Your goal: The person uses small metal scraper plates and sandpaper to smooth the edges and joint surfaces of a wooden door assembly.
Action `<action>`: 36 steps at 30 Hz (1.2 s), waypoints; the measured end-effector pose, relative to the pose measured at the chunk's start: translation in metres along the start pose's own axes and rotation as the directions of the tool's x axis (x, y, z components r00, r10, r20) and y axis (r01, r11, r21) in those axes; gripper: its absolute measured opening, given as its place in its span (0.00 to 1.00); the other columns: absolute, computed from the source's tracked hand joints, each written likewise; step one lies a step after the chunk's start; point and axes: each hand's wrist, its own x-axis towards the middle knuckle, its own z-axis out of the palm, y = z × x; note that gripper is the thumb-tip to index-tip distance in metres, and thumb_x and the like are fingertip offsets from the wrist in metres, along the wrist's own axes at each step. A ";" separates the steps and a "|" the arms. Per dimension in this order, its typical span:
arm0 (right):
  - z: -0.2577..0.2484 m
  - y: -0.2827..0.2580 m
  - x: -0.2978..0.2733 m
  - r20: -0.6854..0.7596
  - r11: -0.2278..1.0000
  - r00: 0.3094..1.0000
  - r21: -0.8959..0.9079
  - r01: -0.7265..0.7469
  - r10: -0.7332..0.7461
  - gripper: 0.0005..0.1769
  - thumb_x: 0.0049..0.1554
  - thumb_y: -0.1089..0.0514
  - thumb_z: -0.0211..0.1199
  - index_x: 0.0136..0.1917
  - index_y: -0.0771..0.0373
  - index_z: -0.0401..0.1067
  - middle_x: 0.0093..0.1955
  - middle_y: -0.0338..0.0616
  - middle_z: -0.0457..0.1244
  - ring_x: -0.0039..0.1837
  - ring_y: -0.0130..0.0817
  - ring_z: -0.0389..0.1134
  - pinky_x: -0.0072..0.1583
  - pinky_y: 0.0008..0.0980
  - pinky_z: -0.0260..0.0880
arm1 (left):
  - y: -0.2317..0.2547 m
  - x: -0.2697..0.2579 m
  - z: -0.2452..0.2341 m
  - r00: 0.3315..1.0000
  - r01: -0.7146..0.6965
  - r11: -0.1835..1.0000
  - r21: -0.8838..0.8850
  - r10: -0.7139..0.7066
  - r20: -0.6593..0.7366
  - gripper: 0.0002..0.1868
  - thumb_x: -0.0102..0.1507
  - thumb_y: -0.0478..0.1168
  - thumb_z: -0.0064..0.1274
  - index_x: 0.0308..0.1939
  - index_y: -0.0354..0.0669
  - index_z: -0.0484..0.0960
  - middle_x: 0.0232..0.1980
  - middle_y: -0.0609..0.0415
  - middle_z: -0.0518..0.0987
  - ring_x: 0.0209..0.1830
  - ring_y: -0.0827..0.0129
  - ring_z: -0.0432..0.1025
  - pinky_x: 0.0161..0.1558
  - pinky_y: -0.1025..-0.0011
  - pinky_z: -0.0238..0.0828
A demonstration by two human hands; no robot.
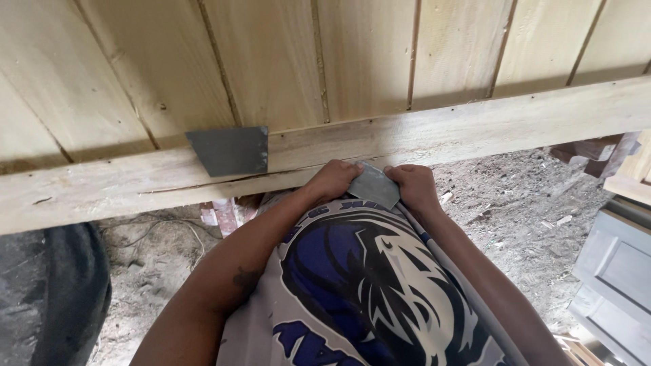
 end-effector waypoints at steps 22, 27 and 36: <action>0.011 0.001 -0.004 -0.031 0.995 0.997 -0.072 -0.066 0.064 0.17 0.58 0.53 0.66 0.43 0.71 0.82 0.33 0.51 0.70 0.33 0.31 0.66 0.40 0.33 0.68 | 0.007 -0.011 -0.014 0.997 0.055 0.998 0.012 -0.055 0.055 0.26 0.69 0.52 0.46 0.43 0.28 0.85 0.32 0.46 0.83 0.24 0.67 0.73 0.30 0.66 0.72; 0.010 0.022 0.005 0.008 0.963 0.991 -0.236 0.133 -0.135 0.15 0.60 0.54 0.65 0.44 0.68 0.83 0.36 0.53 0.71 0.36 0.34 0.69 0.43 0.33 0.70 | -0.007 -0.007 -0.017 0.998 -0.021 0.996 0.081 0.017 0.053 0.26 0.70 0.52 0.45 0.41 0.28 0.85 0.35 0.42 0.83 0.29 0.62 0.74 0.37 0.62 0.72; 0.051 0.016 0.024 0.349 0.573 0.786 -0.543 0.614 -0.511 0.13 0.60 0.55 0.59 0.52 0.56 0.82 0.42 0.48 0.72 0.42 0.38 0.73 0.49 0.35 0.72 | -0.045 -0.036 -0.058 0.993 -0.086 0.939 0.332 0.109 -0.050 0.29 0.72 0.56 0.38 0.46 0.32 0.84 0.43 0.36 0.84 0.43 0.48 0.78 0.52 0.60 0.70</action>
